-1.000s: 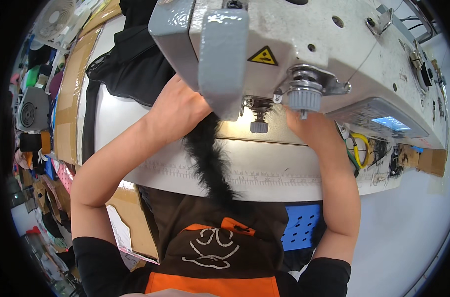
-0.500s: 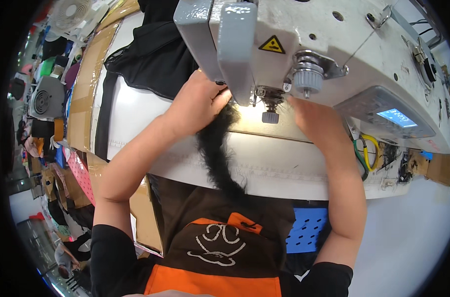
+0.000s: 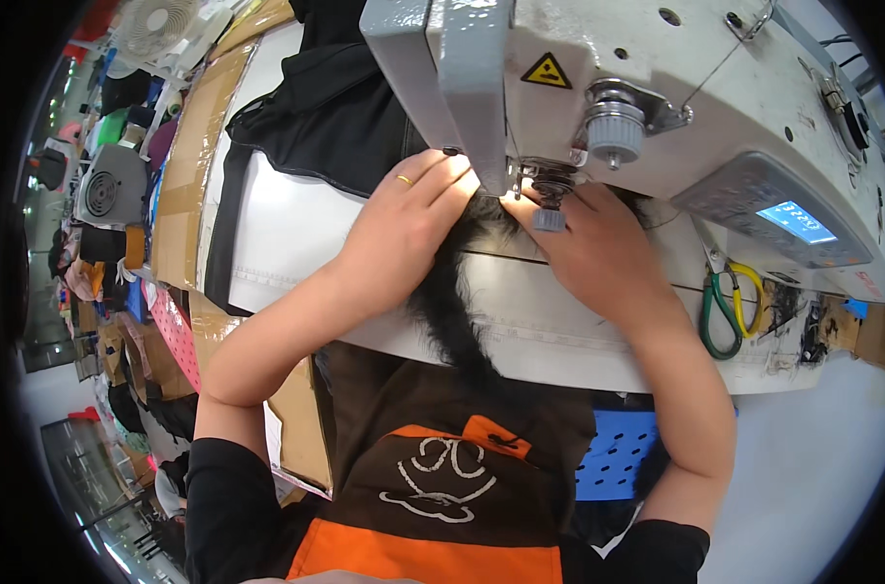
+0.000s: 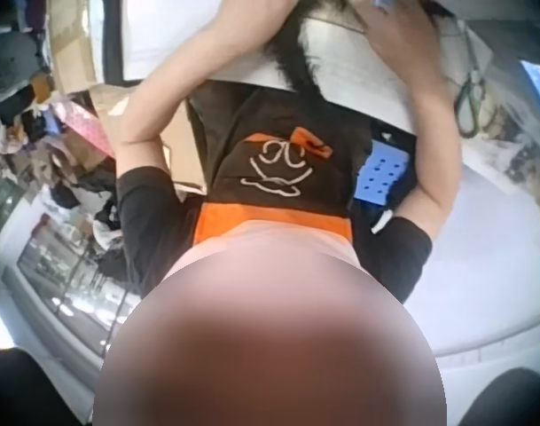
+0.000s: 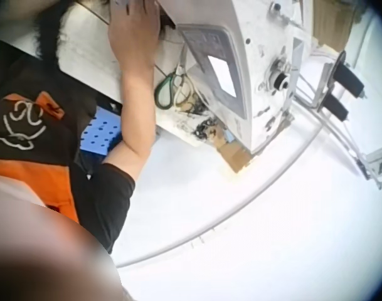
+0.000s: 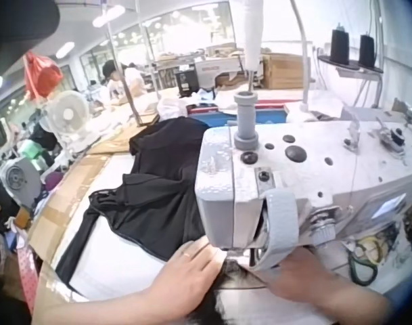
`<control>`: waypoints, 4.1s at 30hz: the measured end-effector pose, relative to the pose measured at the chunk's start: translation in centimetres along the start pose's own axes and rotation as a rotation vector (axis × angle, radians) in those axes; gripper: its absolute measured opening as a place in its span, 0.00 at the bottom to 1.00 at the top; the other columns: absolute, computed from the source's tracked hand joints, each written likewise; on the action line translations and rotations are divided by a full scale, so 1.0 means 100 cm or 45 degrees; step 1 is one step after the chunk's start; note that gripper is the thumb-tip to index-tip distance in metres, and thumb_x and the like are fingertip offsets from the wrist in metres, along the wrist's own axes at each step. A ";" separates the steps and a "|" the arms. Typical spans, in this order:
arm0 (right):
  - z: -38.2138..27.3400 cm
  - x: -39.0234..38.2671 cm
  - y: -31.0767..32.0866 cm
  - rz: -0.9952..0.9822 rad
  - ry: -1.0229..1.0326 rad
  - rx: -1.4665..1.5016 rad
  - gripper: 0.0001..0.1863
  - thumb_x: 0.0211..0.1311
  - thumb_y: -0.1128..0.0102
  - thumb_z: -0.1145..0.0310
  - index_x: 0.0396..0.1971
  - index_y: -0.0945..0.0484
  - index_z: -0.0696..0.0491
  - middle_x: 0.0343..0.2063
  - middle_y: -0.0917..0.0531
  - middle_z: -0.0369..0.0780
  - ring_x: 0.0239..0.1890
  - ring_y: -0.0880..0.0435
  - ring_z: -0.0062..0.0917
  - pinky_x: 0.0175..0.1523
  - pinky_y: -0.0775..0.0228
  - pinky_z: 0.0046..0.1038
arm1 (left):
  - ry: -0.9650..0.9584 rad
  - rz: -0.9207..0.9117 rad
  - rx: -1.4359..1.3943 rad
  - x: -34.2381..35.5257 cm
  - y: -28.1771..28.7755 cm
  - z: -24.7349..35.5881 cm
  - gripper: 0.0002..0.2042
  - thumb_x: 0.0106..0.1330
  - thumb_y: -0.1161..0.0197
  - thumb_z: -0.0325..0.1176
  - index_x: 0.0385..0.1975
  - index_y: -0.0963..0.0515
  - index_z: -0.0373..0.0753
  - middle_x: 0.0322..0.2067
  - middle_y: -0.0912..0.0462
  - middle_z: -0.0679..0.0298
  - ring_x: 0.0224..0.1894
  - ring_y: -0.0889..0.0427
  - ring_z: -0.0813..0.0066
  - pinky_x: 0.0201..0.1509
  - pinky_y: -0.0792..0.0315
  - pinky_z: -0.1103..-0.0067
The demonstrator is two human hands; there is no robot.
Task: Sewing faux fur trim onto a black garment using an industrial sewing machine.
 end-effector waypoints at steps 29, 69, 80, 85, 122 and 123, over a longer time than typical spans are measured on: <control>0.011 -0.002 -0.007 0.008 0.056 0.079 0.28 0.63 0.38 0.77 0.61 0.15 0.35 0.44 0.12 0.41 0.43 0.11 0.40 0.45 0.19 0.42 | 0.419 -0.269 0.073 -0.017 0.013 -0.003 0.39 0.56 0.36 0.21 0.73 0.36 0.42 0.78 0.47 0.41 0.81 0.52 0.26 0.71 0.54 0.21; 0.019 -0.007 -0.011 -0.024 -0.061 0.149 0.23 0.64 0.34 0.74 0.57 0.12 0.35 0.39 0.12 0.43 0.41 0.13 0.44 0.43 0.22 0.42 | 1.595 -0.523 1.255 -0.431 0.379 -0.342 0.41 0.59 0.23 0.43 0.73 0.32 0.39 0.69 0.26 0.43 0.72 0.29 0.40 0.75 0.32 0.57; 0.024 -0.018 -0.022 -0.070 -0.273 0.190 0.31 0.52 0.35 0.86 0.53 0.09 0.39 0.43 0.13 0.33 0.43 0.15 0.31 0.46 0.25 0.31 | 0.072 0.031 -0.139 -0.046 0.062 -0.020 0.23 0.60 0.24 0.27 0.57 0.19 0.36 0.60 0.17 0.53 0.68 0.21 0.54 0.73 0.30 0.56; 0.022 -0.014 -0.021 -0.167 -0.326 0.196 0.28 0.54 0.31 0.84 0.52 0.09 0.38 0.41 0.13 0.32 0.45 0.14 0.29 0.50 0.23 0.33 | 0.006 0.113 -0.387 -0.003 0.010 -0.021 0.18 0.68 0.29 0.28 0.58 0.18 0.37 0.57 0.16 0.56 0.63 0.20 0.50 0.69 0.27 0.57; 0.025 -0.018 0.010 -0.192 -0.175 0.003 0.13 0.67 0.36 0.66 0.51 0.17 0.46 0.37 0.13 0.39 0.37 0.12 0.42 0.39 0.19 0.45 | -0.310 -0.138 -0.044 0.004 0.008 -0.032 0.14 0.63 0.36 0.30 0.49 0.19 0.39 0.54 0.17 0.68 0.46 0.23 0.65 0.49 0.23 0.71; 0.027 -0.018 0.012 -0.281 -0.175 -0.072 0.14 0.69 0.39 0.65 0.53 0.17 0.44 0.36 0.13 0.40 0.36 0.12 0.43 0.39 0.19 0.45 | -0.306 -0.089 -0.051 0.003 0.004 -0.032 0.14 0.63 0.36 0.30 0.49 0.19 0.39 0.53 0.17 0.69 0.46 0.23 0.65 0.50 0.23 0.71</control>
Point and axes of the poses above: each hand's wrist, its own x-axis towards the middle knuckle, its own y-axis out of the back of the hand, z = x × y, the point moved 2 cm from there along x, towards the middle knuckle
